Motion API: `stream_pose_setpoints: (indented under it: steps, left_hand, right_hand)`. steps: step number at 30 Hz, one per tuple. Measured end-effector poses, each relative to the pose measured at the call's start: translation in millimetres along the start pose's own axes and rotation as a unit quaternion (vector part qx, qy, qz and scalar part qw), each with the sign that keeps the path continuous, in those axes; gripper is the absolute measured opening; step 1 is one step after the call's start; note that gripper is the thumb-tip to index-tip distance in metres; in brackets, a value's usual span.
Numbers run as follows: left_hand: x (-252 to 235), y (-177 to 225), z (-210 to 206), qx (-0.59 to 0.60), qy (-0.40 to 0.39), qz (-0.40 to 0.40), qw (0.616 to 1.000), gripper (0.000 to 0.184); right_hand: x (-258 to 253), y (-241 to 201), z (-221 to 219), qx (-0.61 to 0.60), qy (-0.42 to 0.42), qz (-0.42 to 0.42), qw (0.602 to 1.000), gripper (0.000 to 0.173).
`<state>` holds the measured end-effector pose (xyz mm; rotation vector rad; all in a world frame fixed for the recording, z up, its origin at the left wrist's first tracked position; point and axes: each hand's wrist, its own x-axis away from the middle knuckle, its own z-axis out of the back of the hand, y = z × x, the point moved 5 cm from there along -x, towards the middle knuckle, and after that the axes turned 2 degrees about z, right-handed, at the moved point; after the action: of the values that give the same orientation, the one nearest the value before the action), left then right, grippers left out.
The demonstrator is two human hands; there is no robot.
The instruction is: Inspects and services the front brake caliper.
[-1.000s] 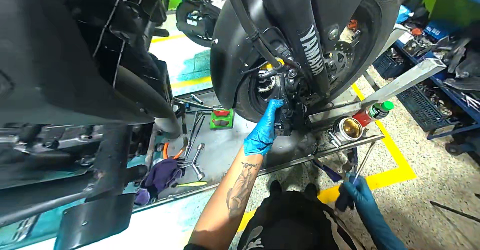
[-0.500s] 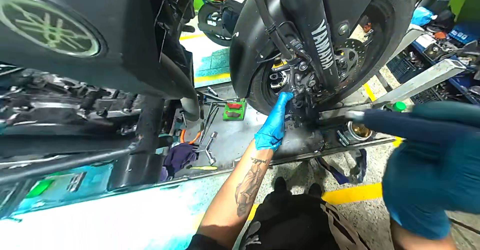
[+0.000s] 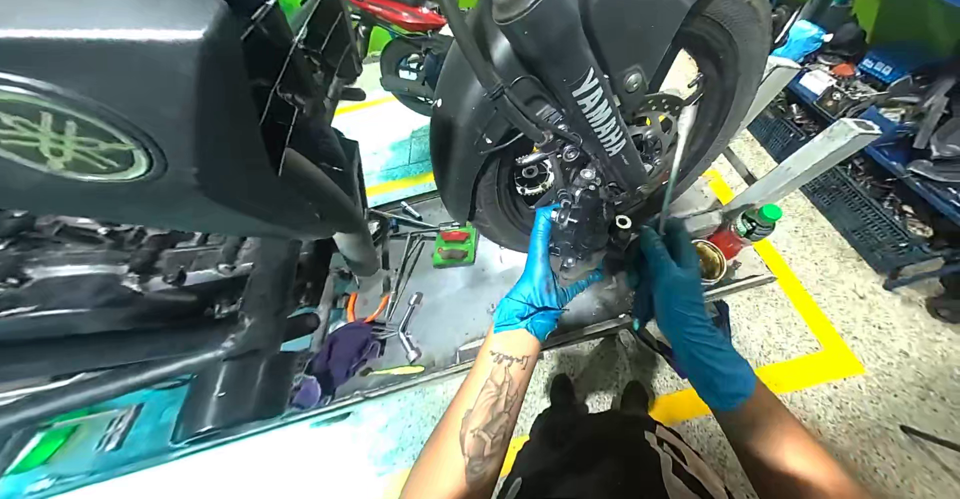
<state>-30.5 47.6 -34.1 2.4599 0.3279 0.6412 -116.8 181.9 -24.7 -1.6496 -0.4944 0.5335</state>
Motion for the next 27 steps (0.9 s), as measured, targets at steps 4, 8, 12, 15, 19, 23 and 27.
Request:
stream_pose_setpoints:
  steps: [4, 8, 12, 15, 19, 23, 27]
  left_hand:
    - [8.7, 2.1, -0.4, -0.056, 0.013, -0.032, 0.998, 0.055]
    - [56.1, 26.7, -4.9, -0.345, 0.069, -0.169, 0.921, 0.036]
    - [79.1, 28.0, -30.5, -0.437, 0.065, -0.143, 0.886, 0.064]
    - [67.8, 20.7, -34.0, -0.374, 0.106, -0.173, 0.905, 0.046]
    - [58.5, 13.1, -27.2, -0.229, 0.072, -0.209, 0.948, 0.027]
    - [55.9, 12.8, -26.6, -0.175, 0.048, -0.242, 0.953, 0.026]
    - [56.4, 10.7, -24.8, -0.180, 0.090, -0.264, 0.943, 0.024]
  right_hand:
    - [-10.4, -16.5, -17.3, -0.053, -0.009, -0.038, 0.998, 0.020]
    - [-18.7, -41.4, -10.0, -0.011, 0.019, 0.023, 0.999, 0.016]
    - [-17.8, -68.0, -16.3, 0.146, 0.033, 0.165, 0.975, 0.019]
    - [-5.2, -96.5, -39.7, 0.271, 0.041, 0.330, 0.903, 0.021]
    - [-18.0, -118.0, -51.2, 0.248, -0.042, 0.392, 0.885, 0.009]
    - [-13.8, -97.0, -11.4, 0.102, -0.126, 0.285, 0.945, 0.023]
    - [2.5, -31.7, -6.2, 0.195, -0.181, 0.182, 0.946, 0.041]
